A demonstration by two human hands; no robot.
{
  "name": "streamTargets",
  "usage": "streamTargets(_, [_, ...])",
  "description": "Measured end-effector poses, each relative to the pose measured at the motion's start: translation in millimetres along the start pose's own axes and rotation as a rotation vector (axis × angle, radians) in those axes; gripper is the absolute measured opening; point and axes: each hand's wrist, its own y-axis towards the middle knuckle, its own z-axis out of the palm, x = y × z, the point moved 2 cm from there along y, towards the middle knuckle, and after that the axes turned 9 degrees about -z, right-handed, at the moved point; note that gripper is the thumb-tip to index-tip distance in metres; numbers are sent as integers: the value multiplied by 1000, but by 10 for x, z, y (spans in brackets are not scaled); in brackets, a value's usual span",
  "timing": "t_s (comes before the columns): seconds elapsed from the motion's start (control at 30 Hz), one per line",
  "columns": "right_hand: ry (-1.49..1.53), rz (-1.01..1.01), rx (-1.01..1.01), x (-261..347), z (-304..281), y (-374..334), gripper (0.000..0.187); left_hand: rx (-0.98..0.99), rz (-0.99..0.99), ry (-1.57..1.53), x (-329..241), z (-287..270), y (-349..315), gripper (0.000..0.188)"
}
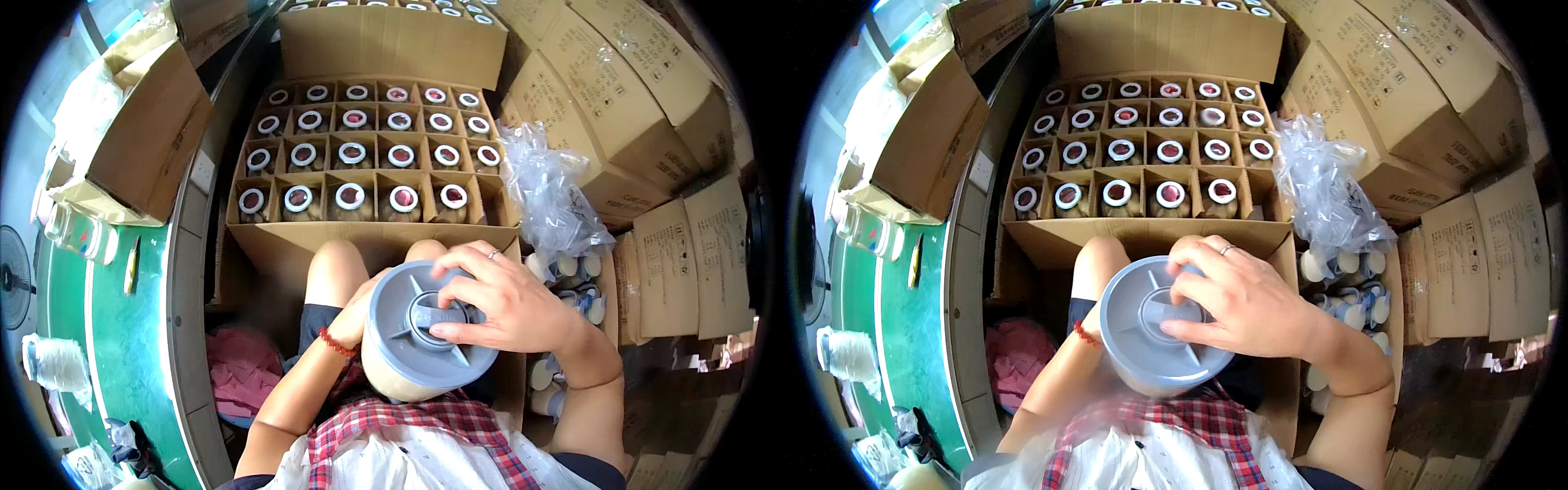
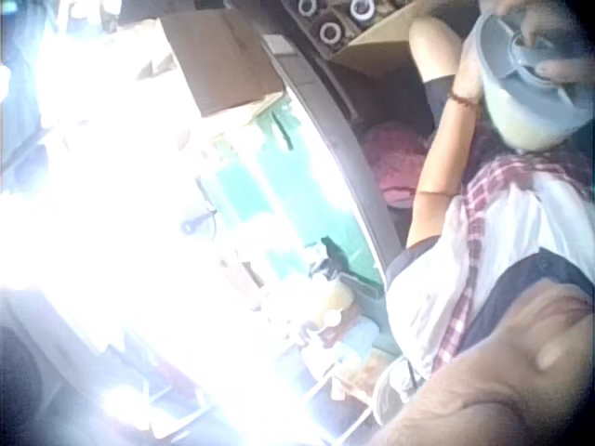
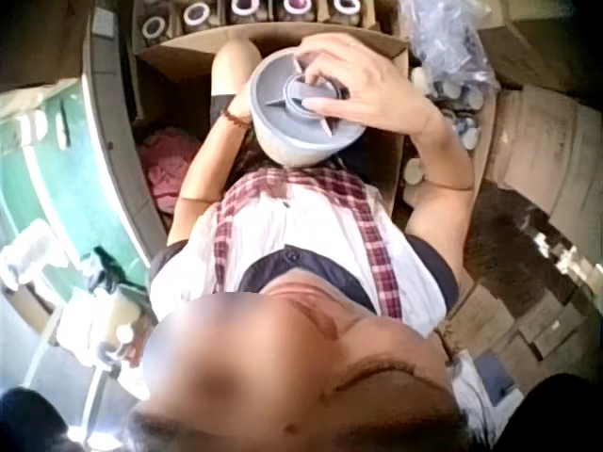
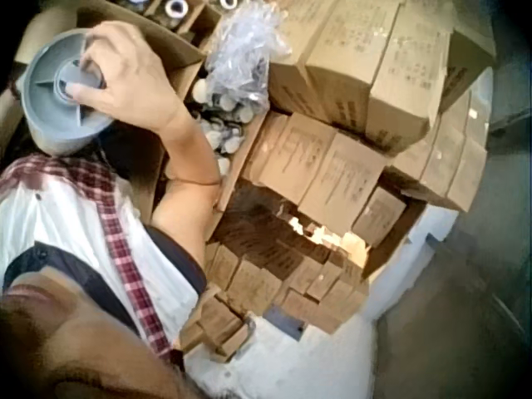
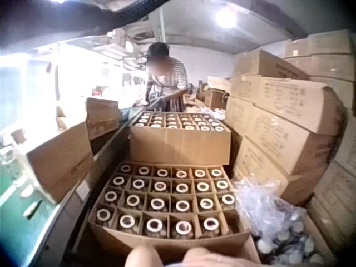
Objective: The person sits on the floor and assembles small containers by placing white rings into a cardboard tray, then picks up a beige container, inserts a gray lid, and secures it. The person repeats the process with another container.
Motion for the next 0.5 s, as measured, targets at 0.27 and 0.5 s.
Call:
streamTargets(0.27, [-107,126,139,22,26,-278,35,-252,31,136,72,53,-179,31])
streamTargets(0.5, [76,298,180,-293,236,-578,41,-485,377,1056,-161,346,-477,22])
